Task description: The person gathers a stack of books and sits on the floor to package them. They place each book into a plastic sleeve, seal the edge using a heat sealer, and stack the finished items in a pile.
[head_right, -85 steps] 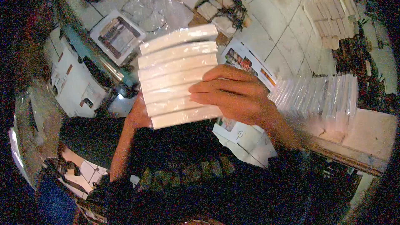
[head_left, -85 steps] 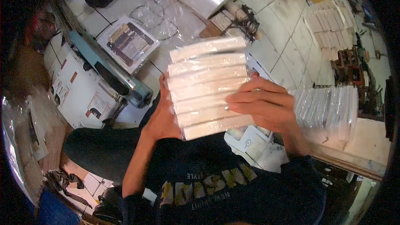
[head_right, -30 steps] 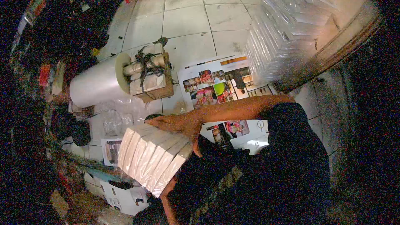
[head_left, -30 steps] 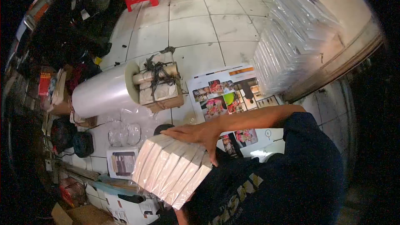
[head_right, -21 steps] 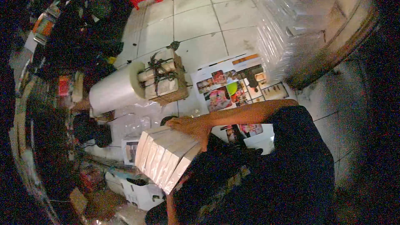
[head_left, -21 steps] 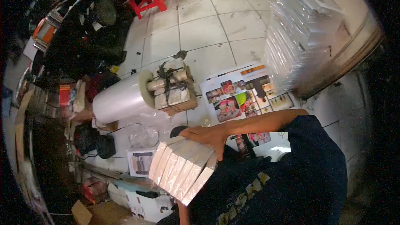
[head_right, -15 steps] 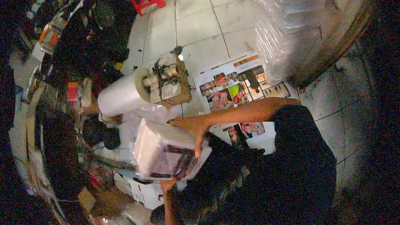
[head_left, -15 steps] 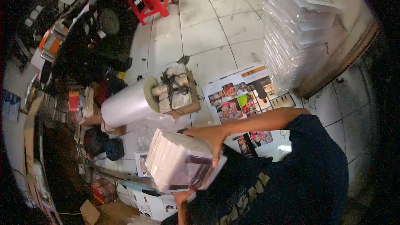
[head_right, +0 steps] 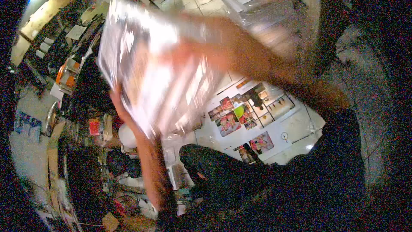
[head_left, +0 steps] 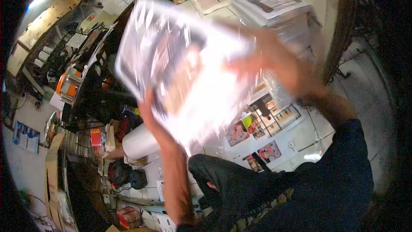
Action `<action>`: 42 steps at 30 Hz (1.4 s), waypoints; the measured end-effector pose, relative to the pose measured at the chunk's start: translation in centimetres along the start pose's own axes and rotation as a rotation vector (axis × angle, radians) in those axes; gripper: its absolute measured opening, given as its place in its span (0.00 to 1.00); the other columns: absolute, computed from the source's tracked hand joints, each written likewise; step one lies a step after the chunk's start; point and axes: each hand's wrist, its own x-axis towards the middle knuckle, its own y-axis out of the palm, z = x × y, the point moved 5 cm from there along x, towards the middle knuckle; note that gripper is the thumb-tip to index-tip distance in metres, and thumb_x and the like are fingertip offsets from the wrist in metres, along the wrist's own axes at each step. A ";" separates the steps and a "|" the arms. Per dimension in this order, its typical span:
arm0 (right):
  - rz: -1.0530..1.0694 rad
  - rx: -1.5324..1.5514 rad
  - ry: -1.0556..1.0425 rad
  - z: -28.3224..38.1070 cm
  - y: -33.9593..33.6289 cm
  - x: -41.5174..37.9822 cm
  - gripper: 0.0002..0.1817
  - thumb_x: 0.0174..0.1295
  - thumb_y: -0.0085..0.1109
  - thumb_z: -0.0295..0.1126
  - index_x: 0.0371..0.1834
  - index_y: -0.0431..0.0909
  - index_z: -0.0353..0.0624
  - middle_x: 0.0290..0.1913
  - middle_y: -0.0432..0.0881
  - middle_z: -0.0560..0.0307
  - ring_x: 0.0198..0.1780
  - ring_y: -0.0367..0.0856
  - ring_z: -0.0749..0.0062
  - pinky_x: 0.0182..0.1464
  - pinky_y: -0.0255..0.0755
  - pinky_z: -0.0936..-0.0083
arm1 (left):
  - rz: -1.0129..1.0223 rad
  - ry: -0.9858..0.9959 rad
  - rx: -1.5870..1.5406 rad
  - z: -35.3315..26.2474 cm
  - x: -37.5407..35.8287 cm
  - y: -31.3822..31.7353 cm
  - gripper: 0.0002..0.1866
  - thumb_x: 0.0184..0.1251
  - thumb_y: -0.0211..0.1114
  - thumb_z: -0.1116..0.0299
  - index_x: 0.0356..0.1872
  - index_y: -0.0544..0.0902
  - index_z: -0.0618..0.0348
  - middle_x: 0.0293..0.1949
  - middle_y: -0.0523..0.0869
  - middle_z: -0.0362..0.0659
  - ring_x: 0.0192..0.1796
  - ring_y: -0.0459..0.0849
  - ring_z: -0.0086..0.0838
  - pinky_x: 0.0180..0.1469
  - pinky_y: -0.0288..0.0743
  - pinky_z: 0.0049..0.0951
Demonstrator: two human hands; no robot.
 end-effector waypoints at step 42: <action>-1.008 -1.568 -1.403 3.5 1.4 3.1 0.19 0.70 0.49 0.42 0.48 0.74 0.35 0.36 0.80 0.51 0.39 0.81 0.60 0.45 0.76 0.65 | 0.764 -0.795 0.724 1.9 -13.9 -22.3 0.25 0.75 0.49 0.51 0.62 0.74 0.59 0.57 0.78 0.53 0.57 0.77 0.42 0.61 0.69 0.37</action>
